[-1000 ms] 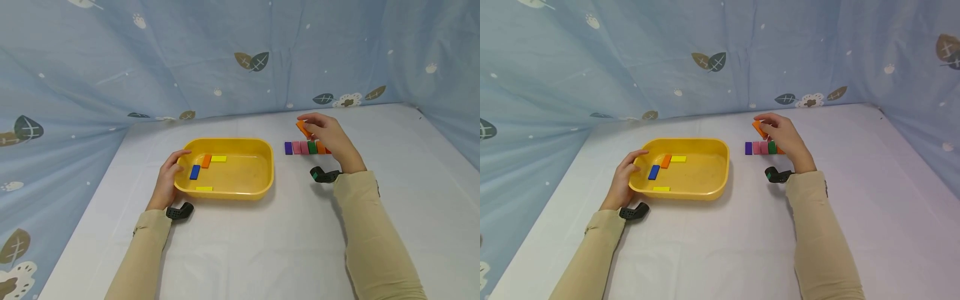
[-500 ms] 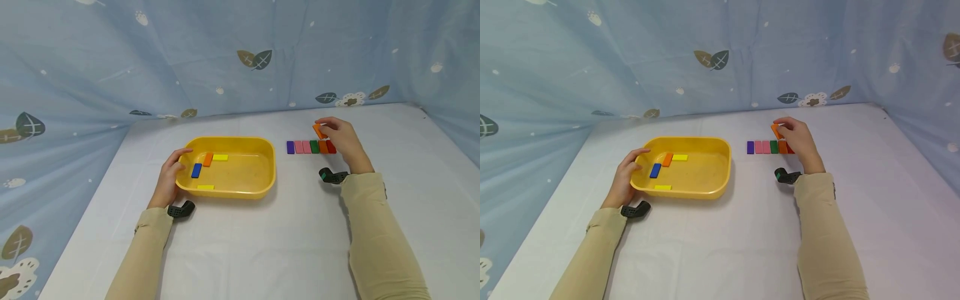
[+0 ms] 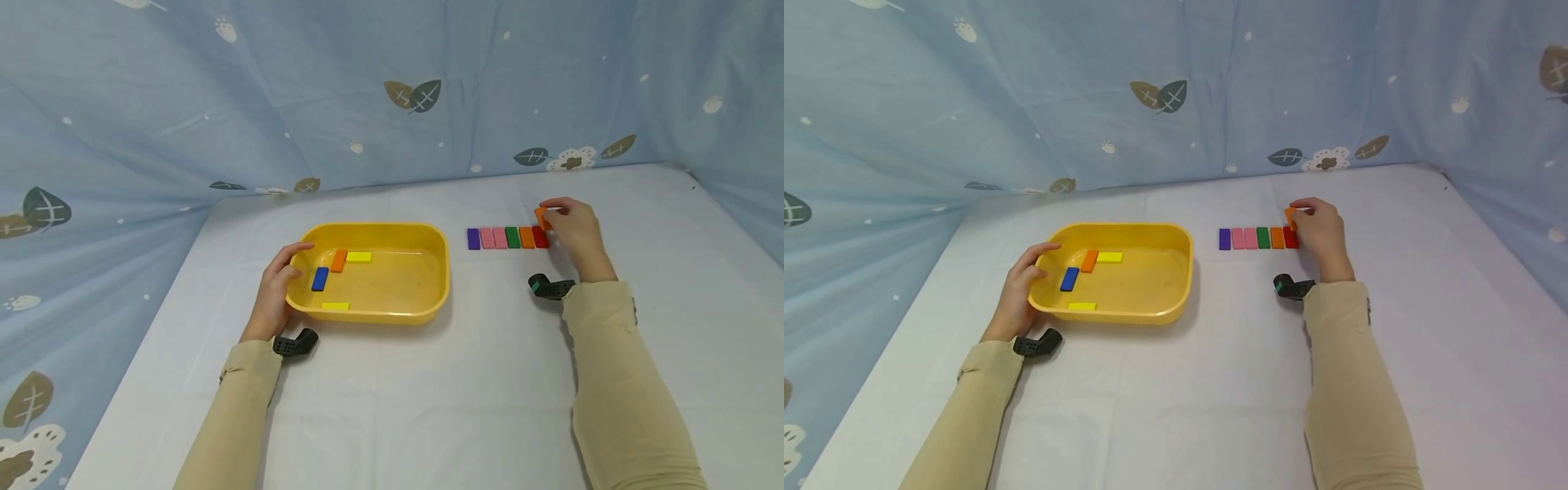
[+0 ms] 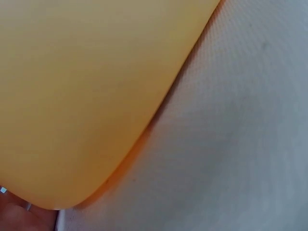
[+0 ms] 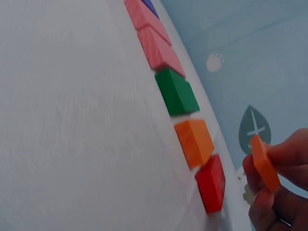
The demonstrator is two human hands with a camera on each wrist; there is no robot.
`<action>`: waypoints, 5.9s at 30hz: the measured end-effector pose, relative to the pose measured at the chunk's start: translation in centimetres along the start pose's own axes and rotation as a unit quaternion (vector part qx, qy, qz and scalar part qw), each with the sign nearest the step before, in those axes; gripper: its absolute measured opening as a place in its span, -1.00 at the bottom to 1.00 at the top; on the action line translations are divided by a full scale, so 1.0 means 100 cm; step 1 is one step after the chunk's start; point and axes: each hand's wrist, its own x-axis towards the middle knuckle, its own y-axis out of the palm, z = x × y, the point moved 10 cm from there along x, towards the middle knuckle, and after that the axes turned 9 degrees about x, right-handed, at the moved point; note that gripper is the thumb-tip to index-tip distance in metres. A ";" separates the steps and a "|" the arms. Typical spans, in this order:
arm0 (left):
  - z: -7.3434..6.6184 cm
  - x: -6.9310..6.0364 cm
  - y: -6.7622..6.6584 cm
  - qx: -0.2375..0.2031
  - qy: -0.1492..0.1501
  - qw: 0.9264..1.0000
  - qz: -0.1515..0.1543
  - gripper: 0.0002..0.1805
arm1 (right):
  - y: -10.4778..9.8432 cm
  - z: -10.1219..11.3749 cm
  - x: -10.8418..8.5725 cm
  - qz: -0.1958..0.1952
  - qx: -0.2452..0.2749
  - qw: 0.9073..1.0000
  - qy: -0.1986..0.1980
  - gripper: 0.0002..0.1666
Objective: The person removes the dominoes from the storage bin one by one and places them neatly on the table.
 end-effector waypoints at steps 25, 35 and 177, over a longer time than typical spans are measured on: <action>0.001 -0.001 -0.001 -0.003 -0.001 1.000 0.000 -0.47 | -0.010 0.017 -0.032 0.016 -0.067 0.997 0.032 -0.54; 0.001 0.000 0.000 -0.008 -0.002 1.000 0.000 -0.47 | -0.011 0.013 -0.030 0.027 -0.092 0.995 0.033 -0.54; -0.008 -0.002 -0.005 -0.013 0.040 0.999 -0.009 -0.51 | 0.315 0.215 -0.227 0.390 -0.247 0.814 -0.352 -0.66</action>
